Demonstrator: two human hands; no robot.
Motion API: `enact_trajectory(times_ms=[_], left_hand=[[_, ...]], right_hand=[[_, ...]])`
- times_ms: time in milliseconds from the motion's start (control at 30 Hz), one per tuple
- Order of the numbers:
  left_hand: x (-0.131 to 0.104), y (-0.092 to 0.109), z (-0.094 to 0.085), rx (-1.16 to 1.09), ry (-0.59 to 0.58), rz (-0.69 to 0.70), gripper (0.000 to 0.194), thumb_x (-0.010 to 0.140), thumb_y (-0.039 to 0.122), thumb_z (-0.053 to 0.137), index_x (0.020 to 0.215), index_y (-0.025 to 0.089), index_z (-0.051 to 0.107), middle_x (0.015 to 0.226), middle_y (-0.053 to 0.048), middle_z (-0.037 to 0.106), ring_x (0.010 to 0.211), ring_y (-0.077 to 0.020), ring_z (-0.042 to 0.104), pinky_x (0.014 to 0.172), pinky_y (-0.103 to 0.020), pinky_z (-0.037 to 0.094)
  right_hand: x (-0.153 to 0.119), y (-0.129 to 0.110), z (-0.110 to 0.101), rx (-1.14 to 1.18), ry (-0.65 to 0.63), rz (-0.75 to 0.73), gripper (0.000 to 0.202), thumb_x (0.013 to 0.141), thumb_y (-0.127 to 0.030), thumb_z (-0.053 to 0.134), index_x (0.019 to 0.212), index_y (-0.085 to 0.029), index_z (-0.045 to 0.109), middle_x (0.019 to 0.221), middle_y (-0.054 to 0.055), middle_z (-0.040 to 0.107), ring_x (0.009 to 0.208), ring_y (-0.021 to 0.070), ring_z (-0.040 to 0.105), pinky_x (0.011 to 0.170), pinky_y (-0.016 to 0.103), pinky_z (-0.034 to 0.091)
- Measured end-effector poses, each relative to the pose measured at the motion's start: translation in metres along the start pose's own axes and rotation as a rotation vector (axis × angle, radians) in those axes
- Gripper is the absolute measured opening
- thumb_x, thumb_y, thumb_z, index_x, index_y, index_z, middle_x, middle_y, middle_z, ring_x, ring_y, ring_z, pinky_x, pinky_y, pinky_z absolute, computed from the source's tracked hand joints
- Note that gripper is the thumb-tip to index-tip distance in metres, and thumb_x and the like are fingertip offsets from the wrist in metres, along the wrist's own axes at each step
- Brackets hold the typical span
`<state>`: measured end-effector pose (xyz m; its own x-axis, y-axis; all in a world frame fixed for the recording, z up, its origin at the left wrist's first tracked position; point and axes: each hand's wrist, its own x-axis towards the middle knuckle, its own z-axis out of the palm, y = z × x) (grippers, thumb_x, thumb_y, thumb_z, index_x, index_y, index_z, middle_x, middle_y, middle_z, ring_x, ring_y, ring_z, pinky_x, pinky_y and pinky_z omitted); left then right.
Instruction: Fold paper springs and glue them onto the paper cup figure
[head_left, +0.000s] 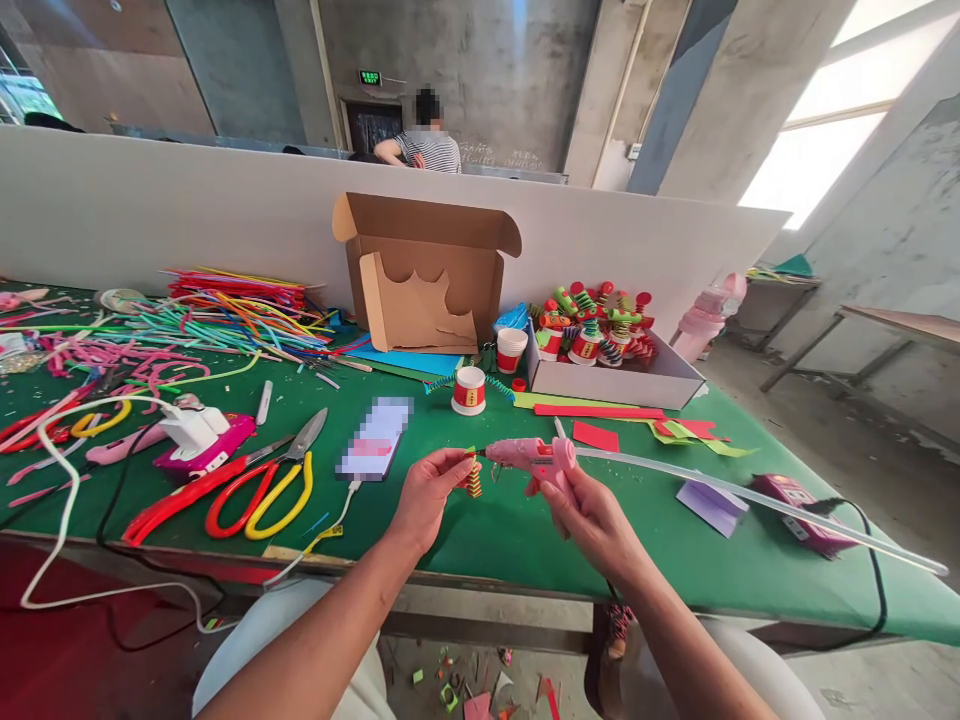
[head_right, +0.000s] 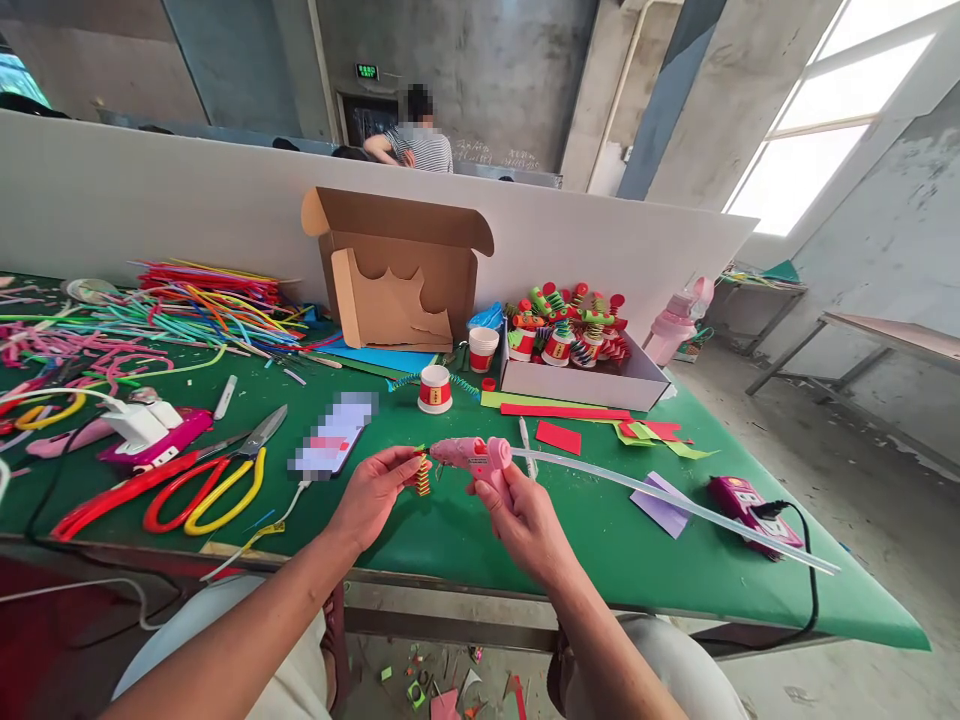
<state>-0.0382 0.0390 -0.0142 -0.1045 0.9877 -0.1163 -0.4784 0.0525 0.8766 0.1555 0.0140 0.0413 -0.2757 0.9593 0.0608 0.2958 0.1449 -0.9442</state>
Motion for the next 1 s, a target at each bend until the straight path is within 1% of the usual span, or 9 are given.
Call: enact_trajectory(times_ms=[100, 267, 467, 700, 1000], left_hand=[[0.0001, -0.0005, -0.0001, 0.003, 0.001, 0.002, 0.032, 0.052, 0.035, 0.086, 0.071, 0.014, 0.072, 0.068, -0.004, 0.067, 0.064, -0.0129, 0.055, 0.062, -0.027, 0.043], [0.0002, -0.0008, -0.0007, 0.017, 0.012, 0.008, 0.031, 0.052, 0.034, 0.086, 0.071, 0.015, 0.072, 0.068, -0.004, 0.068, 0.065, -0.0135, 0.056, 0.063, -0.027, 0.043], [0.0002, -0.001, -0.0004, 0.019, -0.005, 0.008, 0.03, 0.053, 0.034, 0.085, 0.072, 0.015, 0.073, 0.069, -0.004, 0.068, 0.065, -0.0136, 0.056, 0.063, -0.027, 0.044], [0.0002, -0.0009, 0.0003, 0.019, 0.016, 0.008, 0.03, 0.051, 0.033, 0.086, 0.071, 0.015, 0.073, 0.07, -0.004, 0.069, 0.066, -0.0136, 0.056, 0.063, -0.028, 0.044], [0.0001, -0.0007, 0.0002, 0.033, 0.008, 0.006, 0.031, 0.05, 0.034, 0.086, 0.071, 0.015, 0.073, 0.07, -0.004, 0.069, 0.066, -0.0137, 0.056, 0.064, -0.028, 0.044]], right_hand=[[0.0, 0.0003, -0.0002, -0.003, -0.002, 0.002, 0.05, 0.08, -0.066, 0.052, 0.085, -0.017, 0.059, 0.051, -0.005, 0.041, 0.044, 0.0089, 0.037, 0.041, 0.021, 0.03], [-0.0005, -0.0001, -0.001, -0.029, 0.004, -0.015, 0.047, 0.081, -0.064, 0.052, 0.083, -0.017, 0.06, 0.051, -0.005, 0.042, 0.044, 0.0091, 0.038, 0.041, 0.021, 0.03], [-0.0012, 0.0004, -0.0016, -0.063, 0.013, -0.011, 0.048, 0.082, -0.064, 0.05, 0.082, -0.017, 0.06, 0.051, -0.005, 0.04, 0.044, 0.009, 0.036, 0.042, 0.021, 0.03], [-0.0014, 0.0024, -0.0021, -0.059, 0.007, -0.011, 0.051, 0.081, -0.066, 0.048, 0.085, -0.016, 0.059, 0.051, -0.006, 0.039, 0.044, 0.0089, 0.035, 0.042, 0.022, 0.029], [-0.0007, 0.0039, -0.0021, -0.064, 0.005, -0.027, 0.048, 0.082, -0.065, 0.048, 0.083, -0.018, 0.057, 0.052, -0.006, 0.037, 0.044, 0.0087, 0.032, 0.042, 0.022, 0.027]])
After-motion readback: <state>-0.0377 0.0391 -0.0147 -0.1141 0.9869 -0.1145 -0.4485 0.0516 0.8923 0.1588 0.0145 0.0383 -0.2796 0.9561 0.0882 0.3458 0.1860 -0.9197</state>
